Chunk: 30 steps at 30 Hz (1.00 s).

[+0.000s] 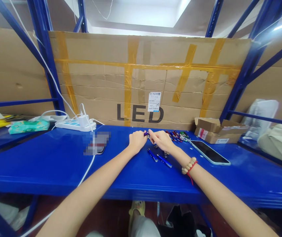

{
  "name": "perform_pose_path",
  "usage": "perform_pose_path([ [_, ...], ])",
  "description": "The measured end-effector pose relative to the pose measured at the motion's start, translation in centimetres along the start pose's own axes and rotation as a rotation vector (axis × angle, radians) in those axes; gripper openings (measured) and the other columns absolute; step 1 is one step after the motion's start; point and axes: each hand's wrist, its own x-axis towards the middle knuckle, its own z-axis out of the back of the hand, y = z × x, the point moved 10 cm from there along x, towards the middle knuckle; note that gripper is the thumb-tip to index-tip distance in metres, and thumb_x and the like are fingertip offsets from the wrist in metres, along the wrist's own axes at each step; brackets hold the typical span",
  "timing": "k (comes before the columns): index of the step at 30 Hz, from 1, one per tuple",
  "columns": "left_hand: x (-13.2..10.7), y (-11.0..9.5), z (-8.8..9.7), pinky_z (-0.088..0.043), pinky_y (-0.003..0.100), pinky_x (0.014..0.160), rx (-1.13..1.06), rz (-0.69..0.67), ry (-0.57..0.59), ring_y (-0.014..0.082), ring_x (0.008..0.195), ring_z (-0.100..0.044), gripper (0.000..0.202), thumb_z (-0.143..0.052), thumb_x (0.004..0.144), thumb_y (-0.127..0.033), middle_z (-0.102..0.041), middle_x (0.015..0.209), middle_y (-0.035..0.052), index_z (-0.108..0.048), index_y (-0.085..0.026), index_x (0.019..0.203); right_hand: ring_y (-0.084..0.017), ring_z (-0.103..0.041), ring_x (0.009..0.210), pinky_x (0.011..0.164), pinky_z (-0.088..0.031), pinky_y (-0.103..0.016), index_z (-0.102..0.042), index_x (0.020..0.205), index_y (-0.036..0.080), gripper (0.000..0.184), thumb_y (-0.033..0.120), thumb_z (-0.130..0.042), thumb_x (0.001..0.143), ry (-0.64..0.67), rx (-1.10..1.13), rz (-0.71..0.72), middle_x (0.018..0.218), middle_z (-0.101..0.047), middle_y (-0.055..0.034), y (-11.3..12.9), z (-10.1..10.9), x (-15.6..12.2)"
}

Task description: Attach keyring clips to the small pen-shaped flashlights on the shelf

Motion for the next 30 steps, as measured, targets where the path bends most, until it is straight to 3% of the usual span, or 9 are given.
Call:
perform_pose_path([
  [4,0.5,2.3,0.0,-0.045,0.031,0.072,0.018,0.081,0.019,0.0238,0.089,-0.060,0.043,-0.028,0.086,-0.039,-0.065,0.094,0.0116,-0.064,-0.016,0.090,-0.014,-0.055,0.056,0.054,-0.031,-0.023,-0.061,0.066,0.021,0.050,0.047,-0.024,0.088,-0.297,-0.011,-0.141,0.053,-0.059,0.0012,-3.4,4.2,-0.5],
  [7,0.7,2.8,-0.3,-0.045,0.031,0.071,0.054,0.084,0.042,0.0245,0.089,-0.061,0.043,-0.030,0.085,-0.040,-0.065,0.093,0.0123,-0.064,-0.015,0.089,-0.013,-0.056,0.055,0.055,-0.034,-0.023,-0.058,0.093,0.024,0.036,0.034,-0.024,0.089,-0.336,-0.003,-0.194,0.057,-0.060,0.0032,-5.5,4.9,-0.6],
  [10,0.6,2.2,-0.7,-0.045,0.032,0.072,0.083,0.054,0.070,0.0245,0.089,-0.060,0.041,-0.033,0.083,-0.040,-0.065,0.093,0.0129,-0.064,-0.014,0.090,-0.012,-0.058,0.067,0.061,-0.039,-0.023,-0.049,0.110,0.025,0.035,0.015,-0.032,0.081,-0.354,-0.018,-0.115,0.087,-0.063,0.0000,-5.5,4.9,-0.4],
  [12,0.4,1.8,-0.9,-0.045,0.032,0.073,0.096,0.037,0.088,0.0245,0.090,-0.060,0.042,-0.033,0.082,-0.041,-0.065,0.094,0.0137,-0.064,-0.014,0.091,-0.012,-0.057,0.079,0.068,-0.042,-0.024,-0.050,0.109,0.023,0.040,0.009,-0.037,0.073,-0.352,-0.052,-0.054,0.100,-0.059,-0.0029,-4.9,4.6,-0.2],
  [15,0.4,1.6,-1.2,-0.045,0.033,0.074,0.107,0.034,0.112,0.0247,0.091,-0.060,0.042,-0.033,0.082,-0.040,-0.065,0.096,0.0142,-0.064,-0.014,0.092,-0.014,-0.056,0.084,0.073,-0.043,-0.026,-0.056,0.098,0.022,0.034,0.010,-0.044,0.069,-0.310,-0.101,-0.051,0.100,-0.058,-0.0031,-4.6,4.1,0.0],
  [20,0.6,2.2,-1.6,-0.044,0.035,0.074,0.085,0.054,0.127,0.0256,0.092,-0.060,0.043,-0.032,0.081,-0.041,-0.064,0.098,0.0145,-0.063,-0.014,0.093,-0.016,-0.055,0.084,0.071,-0.042,-0.027,-0.062,0.086,0.022,0.023,0.014,-0.047,0.070,-0.225,-0.166,-0.142,0.091,-0.060,-0.0025,-5.5,3.5,0.0],
  [30,0.7,1.8,-2.1,-0.044,0.035,0.074,0.115,0.023,0.142,0.0253,0.091,-0.060,0.042,-0.033,0.081,-0.040,-0.064,0.097,0.0151,-0.063,-0.014,0.094,-0.016,-0.056,0.089,0.079,-0.042,-0.028,-0.063,0.090,0.020,0.023,0.014,-0.047,0.075,-0.084,-0.163,-0.096,0.094,-0.065,-0.0033,-5.9,1.2,0.5],
])
